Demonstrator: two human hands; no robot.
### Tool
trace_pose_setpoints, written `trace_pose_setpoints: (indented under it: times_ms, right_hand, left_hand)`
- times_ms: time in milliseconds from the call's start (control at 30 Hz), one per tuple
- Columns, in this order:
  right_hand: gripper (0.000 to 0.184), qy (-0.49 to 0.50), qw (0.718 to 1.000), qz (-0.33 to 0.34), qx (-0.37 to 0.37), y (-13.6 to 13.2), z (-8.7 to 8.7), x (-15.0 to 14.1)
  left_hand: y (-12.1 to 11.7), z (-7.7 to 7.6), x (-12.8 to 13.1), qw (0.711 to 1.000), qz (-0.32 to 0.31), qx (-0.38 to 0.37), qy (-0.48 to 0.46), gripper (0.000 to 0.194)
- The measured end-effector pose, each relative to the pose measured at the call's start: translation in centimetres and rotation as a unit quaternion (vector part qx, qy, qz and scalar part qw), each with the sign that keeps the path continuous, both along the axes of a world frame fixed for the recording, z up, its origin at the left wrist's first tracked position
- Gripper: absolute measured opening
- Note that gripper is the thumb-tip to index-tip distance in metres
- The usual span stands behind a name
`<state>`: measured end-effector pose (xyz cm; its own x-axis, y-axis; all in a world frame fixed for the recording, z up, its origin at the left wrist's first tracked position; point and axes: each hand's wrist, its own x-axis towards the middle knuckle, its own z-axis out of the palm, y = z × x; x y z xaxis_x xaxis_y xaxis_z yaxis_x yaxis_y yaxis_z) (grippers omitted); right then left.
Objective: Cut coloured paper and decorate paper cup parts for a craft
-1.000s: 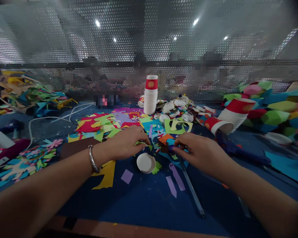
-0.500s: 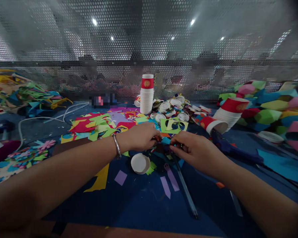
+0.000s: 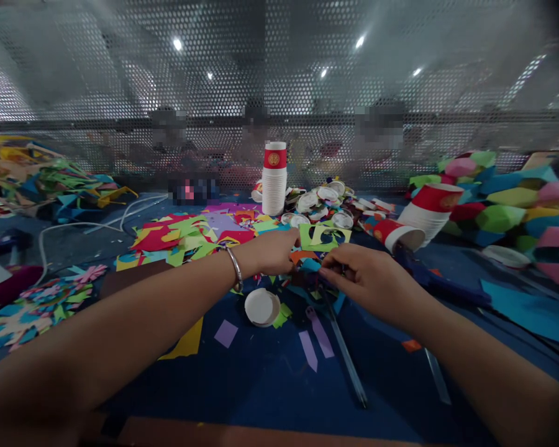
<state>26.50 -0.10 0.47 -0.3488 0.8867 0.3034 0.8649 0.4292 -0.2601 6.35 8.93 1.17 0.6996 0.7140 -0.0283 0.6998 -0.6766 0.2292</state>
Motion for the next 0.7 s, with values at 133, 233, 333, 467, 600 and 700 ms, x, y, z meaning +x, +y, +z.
trace_pose_setpoints:
  times_ms: [133,233,333,467,600,700]
  right_hand:
    - [0.014,0.002,1.000,0.001,0.000,0.1,-0.1,0.1]
    - [0.014,0.005,1.000,-0.003,-0.005,0.2,-0.2,0.1]
    - [0.014,0.010,1.000,-0.008,-0.014,0.3,-0.2,0.2]
    - [0.014,0.018,0.999,-0.008,-0.026,0.4,-0.1,0.3]
    - [0.016,0.026,0.999,-0.004,-0.037,0.5,0.0,0.4]
    - [0.015,0.027,0.999,-0.001,-0.047,0.5,0.0,0.5]
  left_hand:
    - [0.6,0.0,0.6,1.000,0.013,-0.028,0.000,0.050]
    - [0.7,0.2,0.7,0.999,0.015,-0.032,-0.001,0.051]
    - [0.6,0.4,0.7,1.000,0.011,-0.028,0.001,0.051]
    - [0.4,0.5,0.7,1.000,0.012,-0.028,0.002,0.048]
    - [0.5,0.8,0.5,0.999,0.015,-0.037,-0.004,0.043]
    - [0.7,1.3,-0.1,0.999,0.014,-0.043,-0.021,0.043]
